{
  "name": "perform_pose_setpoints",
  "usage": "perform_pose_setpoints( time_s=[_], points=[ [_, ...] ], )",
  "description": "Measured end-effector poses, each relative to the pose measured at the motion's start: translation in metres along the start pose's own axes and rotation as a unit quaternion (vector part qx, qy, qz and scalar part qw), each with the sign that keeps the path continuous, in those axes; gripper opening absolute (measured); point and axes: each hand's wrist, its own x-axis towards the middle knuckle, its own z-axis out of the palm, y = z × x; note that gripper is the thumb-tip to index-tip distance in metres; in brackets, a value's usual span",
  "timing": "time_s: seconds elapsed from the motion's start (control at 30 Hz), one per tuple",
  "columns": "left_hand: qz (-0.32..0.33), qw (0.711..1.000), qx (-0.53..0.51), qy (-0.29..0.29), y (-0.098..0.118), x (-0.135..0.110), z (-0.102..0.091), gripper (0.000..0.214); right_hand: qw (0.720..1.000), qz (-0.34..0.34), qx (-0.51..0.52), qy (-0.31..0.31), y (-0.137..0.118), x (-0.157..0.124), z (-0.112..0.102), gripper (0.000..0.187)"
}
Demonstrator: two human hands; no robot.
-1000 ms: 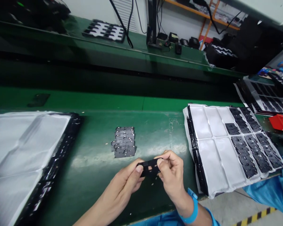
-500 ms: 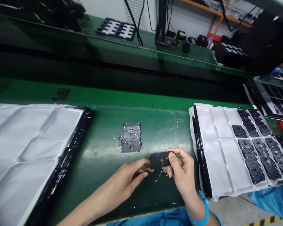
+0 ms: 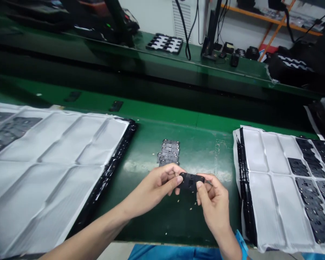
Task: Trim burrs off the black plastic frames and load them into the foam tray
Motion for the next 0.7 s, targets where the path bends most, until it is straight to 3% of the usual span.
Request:
perform_pose_setpoints(
  time_s=[0.17, 0.3, 0.5, 0.6, 0.7],
  points=[
    [-0.017, 0.992, 0.098, 0.08, -0.015, -0.008, -0.037, 0.016, 0.99, 0.015, -0.064, -0.127, 0.018, -0.001, 0.003, 0.037],
    [-0.03, 0.972, 0.18, 0.146, -0.034, -0.003, -0.069, 0.013, 0.985, -0.001, -0.097, -0.141, 0.028, 0.0, 0.006, 0.031],
    [-0.005, 0.954, 0.257, 0.151, -0.051, 0.02, -0.069, 0.004, 0.971, -0.069, -0.161, -0.164, 0.027, -0.001, 0.012, 0.025],
    [0.015, 0.933, 0.318, 0.167, -0.055, 0.016, -0.066, 0.011, 0.962, -0.098, -0.195, -0.162, 0.029, -0.001, 0.012, 0.026],
    [0.027, 0.905, 0.383, 0.184, -0.052, 0.01, -0.075, 0.015, 0.958, -0.115, -0.213, -0.154, 0.031, 0.0, 0.014, 0.026]
  ],
)
